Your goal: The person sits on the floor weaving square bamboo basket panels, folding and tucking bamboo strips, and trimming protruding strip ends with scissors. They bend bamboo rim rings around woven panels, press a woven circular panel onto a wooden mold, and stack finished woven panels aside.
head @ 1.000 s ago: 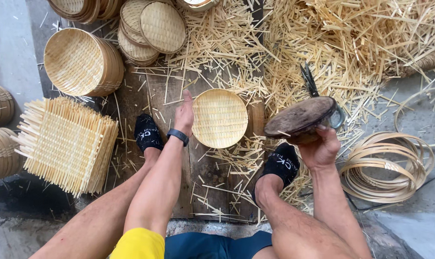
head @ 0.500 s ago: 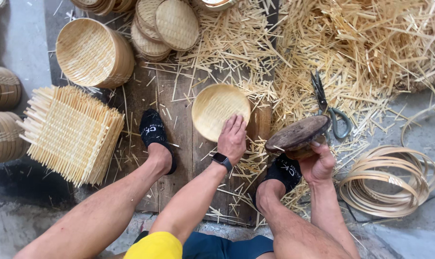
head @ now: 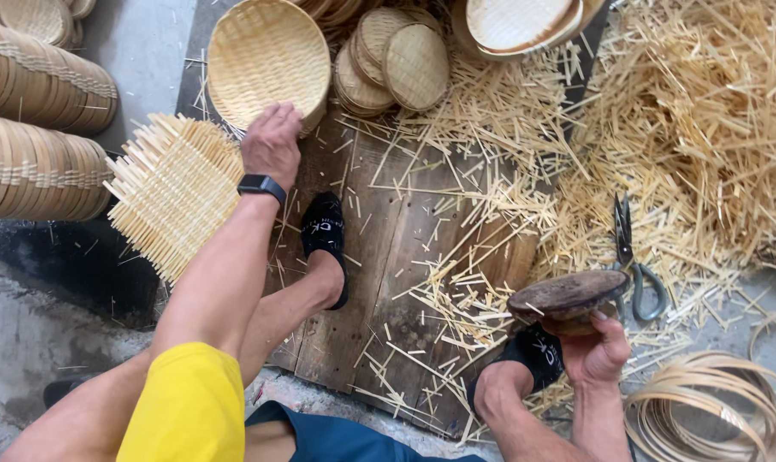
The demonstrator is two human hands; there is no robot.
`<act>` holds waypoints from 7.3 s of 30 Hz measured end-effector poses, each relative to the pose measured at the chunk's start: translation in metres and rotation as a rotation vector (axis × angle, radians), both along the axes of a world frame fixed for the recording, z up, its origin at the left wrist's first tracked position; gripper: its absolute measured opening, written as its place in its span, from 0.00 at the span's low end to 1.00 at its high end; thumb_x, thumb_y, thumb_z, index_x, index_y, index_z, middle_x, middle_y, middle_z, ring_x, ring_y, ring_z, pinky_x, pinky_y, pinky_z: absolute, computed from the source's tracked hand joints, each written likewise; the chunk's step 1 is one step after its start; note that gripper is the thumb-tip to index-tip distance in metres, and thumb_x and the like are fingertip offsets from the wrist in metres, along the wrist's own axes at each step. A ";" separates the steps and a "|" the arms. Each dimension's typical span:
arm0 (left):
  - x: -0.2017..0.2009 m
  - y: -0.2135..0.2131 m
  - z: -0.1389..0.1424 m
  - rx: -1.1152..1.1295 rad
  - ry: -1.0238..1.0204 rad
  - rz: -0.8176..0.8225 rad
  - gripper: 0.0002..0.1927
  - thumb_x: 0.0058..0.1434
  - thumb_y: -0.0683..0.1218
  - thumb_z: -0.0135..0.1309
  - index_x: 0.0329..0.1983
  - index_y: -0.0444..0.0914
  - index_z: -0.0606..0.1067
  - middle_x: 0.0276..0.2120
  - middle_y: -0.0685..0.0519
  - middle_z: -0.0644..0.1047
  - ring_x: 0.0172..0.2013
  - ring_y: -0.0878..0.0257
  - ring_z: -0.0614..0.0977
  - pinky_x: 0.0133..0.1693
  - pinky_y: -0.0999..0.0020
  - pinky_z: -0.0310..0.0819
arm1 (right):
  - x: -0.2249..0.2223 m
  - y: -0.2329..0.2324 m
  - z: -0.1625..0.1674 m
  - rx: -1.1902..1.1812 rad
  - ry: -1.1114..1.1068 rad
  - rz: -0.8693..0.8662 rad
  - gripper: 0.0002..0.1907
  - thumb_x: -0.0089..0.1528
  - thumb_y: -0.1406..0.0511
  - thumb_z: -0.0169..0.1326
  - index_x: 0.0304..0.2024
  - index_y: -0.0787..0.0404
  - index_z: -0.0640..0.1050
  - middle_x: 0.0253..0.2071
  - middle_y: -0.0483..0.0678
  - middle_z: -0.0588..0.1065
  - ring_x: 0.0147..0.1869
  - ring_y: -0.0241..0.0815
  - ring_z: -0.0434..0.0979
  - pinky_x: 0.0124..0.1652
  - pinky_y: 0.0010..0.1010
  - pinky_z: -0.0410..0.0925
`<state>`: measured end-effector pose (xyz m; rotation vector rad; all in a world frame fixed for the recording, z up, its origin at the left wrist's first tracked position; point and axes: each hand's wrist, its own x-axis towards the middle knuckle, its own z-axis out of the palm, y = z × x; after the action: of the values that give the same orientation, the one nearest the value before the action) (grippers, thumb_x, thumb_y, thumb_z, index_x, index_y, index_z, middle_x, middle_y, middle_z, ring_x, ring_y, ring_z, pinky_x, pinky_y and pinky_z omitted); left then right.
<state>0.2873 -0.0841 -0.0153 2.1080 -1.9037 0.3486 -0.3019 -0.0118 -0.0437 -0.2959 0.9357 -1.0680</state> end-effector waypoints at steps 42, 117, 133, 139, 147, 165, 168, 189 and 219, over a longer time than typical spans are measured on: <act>0.059 0.116 0.062 0.999 0.242 0.659 0.54 0.43 0.61 0.75 0.67 0.29 0.66 0.63 0.31 0.69 0.59 0.40 0.76 0.60 0.50 0.73 | 0.065 -0.016 -0.041 0.111 0.482 0.220 0.14 0.70 0.62 0.53 0.54 0.65 0.76 0.49 0.48 0.78 0.46 0.39 0.79 0.39 0.36 0.73; -0.179 0.118 0.038 1.432 -0.178 0.257 0.26 0.56 0.47 0.67 0.57 0.37 0.75 0.50 0.43 0.80 0.48 0.55 0.82 0.53 0.61 0.77 | 0.061 -0.039 -0.019 -0.185 0.794 0.249 0.16 0.56 0.68 0.70 0.43 0.66 0.80 0.37 0.47 0.82 0.37 0.31 0.80 0.39 0.22 0.74; -0.205 0.031 0.001 0.924 1.056 0.334 0.43 0.55 0.48 0.75 0.66 0.29 0.63 0.55 0.40 0.76 0.53 0.56 0.79 0.55 0.65 0.76 | 0.061 -0.036 -0.012 -0.192 0.890 0.235 0.16 0.55 0.67 0.71 0.41 0.66 0.80 0.35 0.48 0.83 0.35 0.30 0.80 0.36 0.22 0.74; -0.213 0.054 -0.075 0.760 1.763 0.384 0.24 0.50 0.36 0.67 0.51 0.30 0.78 0.39 0.49 0.85 0.37 0.66 0.85 0.43 0.69 0.82 | 0.058 -0.037 -0.014 -0.182 0.939 0.256 0.17 0.54 0.67 0.72 0.42 0.68 0.81 0.35 0.49 0.83 0.36 0.31 0.80 0.37 0.22 0.74; -0.244 0.054 -0.021 0.514 0.858 0.219 0.42 0.43 0.40 0.73 0.62 0.31 0.68 0.56 0.39 0.75 0.58 0.51 0.73 0.62 0.56 0.65 | 0.058 -0.030 -0.017 -0.199 0.873 0.193 0.18 0.55 0.67 0.71 0.43 0.67 0.79 0.38 0.49 0.83 0.39 0.31 0.82 0.39 0.21 0.76; -0.305 0.081 -0.005 0.743 0.294 -0.693 0.42 0.38 0.51 0.73 0.62 0.49 0.75 0.72 0.47 0.61 0.72 0.44 0.56 0.69 0.51 0.51 | 0.011 0.022 -0.015 -0.264 1.102 -0.062 0.26 0.54 0.63 0.71 0.50 0.64 0.75 0.41 0.47 0.73 0.39 0.35 0.75 0.35 0.25 0.73; -0.310 0.088 0.005 0.738 0.285 -0.682 0.43 0.36 0.50 0.73 0.62 0.50 0.75 0.71 0.48 0.63 0.72 0.44 0.57 0.69 0.52 0.54 | -0.063 0.057 -0.007 -0.308 1.374 -0.188 0.17 0.58 0.66 0.68 0.47 0.63 0.78 0.45 0.49 0.73 0.43 0.37 0.75 0.41 0.27 0.73; -0.345 0.064 0.086 0.396 0.471 -0.511 0.38 0.54 0.63 0.67 0.62 0.37 0.76 0.68 0.37 0.68 0.65 0.44 0.70 0.60 0.47 0.66 | -0.254 0.065 0.120 -0.645 1.896 0.291 0.05 0.62 0.68 0.63 0.41 0.59 0.83 0.38 0.49 0.77 0.42 0.49 0.78 0.42 0.39 0.71; -0.297 0.024 0.137 0.307 2.648 -0.133 0.13 0.66 0.53 0.56 0.34 0.38 0.74 0.23 0.55 0.74 0.23 0.67 0.74 0.27 0.72 0.68 | 0.017 -0.066 0.215 -0.218 -0.018 0.213 0.20 0.70 0.54 0.53 0.37 0.66 0.81 0.23 0.45 0.73 0.28 0.38 0.73 0.31 0.32 0.71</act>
<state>-0.0095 -0.0601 0.1213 0.6295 -0.1590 -1.7576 -0.2850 -0.0780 0.1718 -0.5530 0.7537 -0.9738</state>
